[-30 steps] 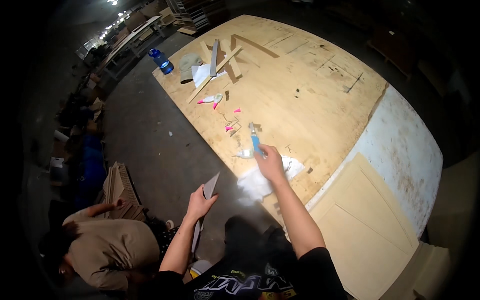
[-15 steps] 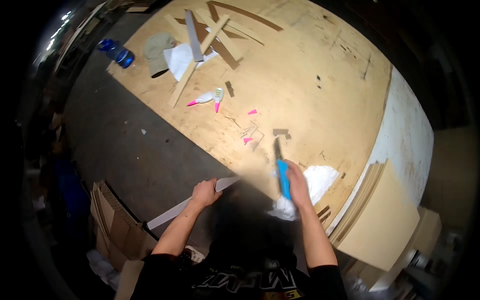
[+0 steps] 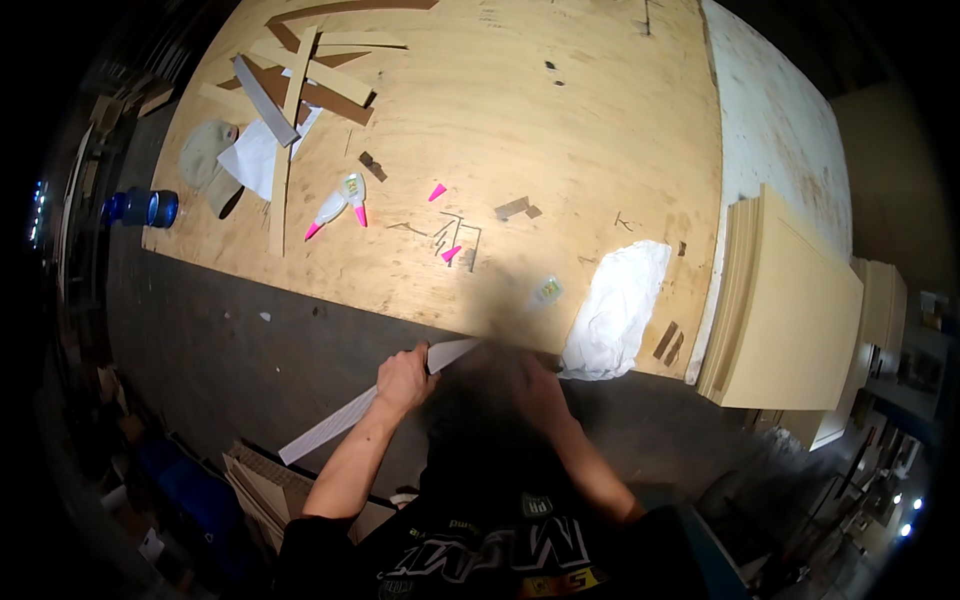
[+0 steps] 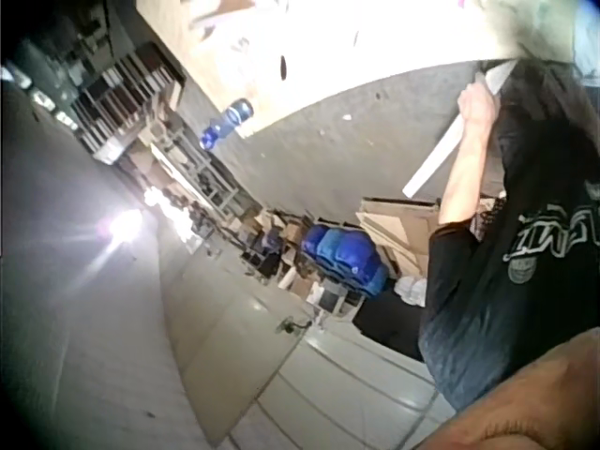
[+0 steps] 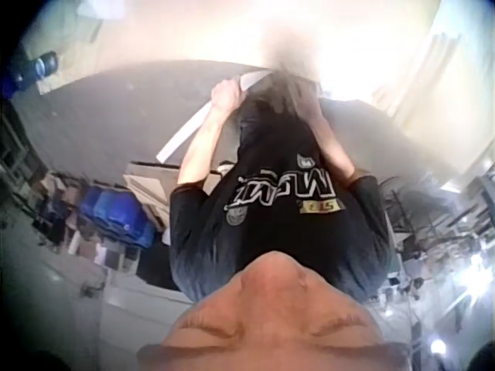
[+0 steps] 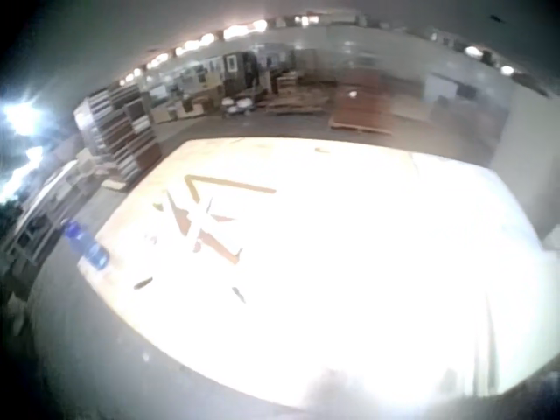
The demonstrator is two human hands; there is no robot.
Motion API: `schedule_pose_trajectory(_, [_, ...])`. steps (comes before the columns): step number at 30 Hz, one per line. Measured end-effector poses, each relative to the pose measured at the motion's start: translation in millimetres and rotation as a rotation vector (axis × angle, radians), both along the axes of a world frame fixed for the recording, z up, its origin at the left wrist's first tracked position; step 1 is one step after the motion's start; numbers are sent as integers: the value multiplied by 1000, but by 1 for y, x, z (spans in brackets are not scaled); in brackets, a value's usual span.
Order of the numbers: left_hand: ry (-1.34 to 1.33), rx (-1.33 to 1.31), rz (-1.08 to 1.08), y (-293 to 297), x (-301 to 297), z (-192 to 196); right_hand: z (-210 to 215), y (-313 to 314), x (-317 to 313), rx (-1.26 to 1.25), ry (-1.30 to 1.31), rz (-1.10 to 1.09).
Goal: The person picks up thin wooden strips from a stack, places them onto a larger wooden panel at a workbench, applies glue to the strips with a small bottle, and presses them into place. They also use a utility knife to trim materials and wipe the panel with a cloth.
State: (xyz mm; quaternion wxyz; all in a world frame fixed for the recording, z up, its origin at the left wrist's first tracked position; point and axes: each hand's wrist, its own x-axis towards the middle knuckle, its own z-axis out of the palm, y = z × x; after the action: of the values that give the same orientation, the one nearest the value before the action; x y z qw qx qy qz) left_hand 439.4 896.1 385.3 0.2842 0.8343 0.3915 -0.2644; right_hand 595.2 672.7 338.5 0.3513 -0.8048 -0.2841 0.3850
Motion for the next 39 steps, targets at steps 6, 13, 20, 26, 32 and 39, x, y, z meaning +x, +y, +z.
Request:
schedule_pose_trajectory(6, [4, 26, -50, 2, 1, -6, 0, 14, -5, 145, -252, 9])
schedule_pose_trajectory(13, [5, 60, -60, -1, 1, -1, 1, 16, -6, 182, -401, 75])
schedule_pose_trajectory(20, [-32, 88, -79, -3, -1, -2, -8, 18, -6, 134, -226, -5])
schedule_pose_trajectory(26, [-28, 105, -86, -4, 0, 0, -12, 16, -7, 167, -172, -26])
schedule_pose_trajectory(32, [-16, 93, -75, -2, 2, 1, -8, 20, -9, 187, -162, -25])
schedule_pose_trajectory(39, [-34, 118, -73, -5, 1, -2, -3, 25, -21, -1, -333, 29])
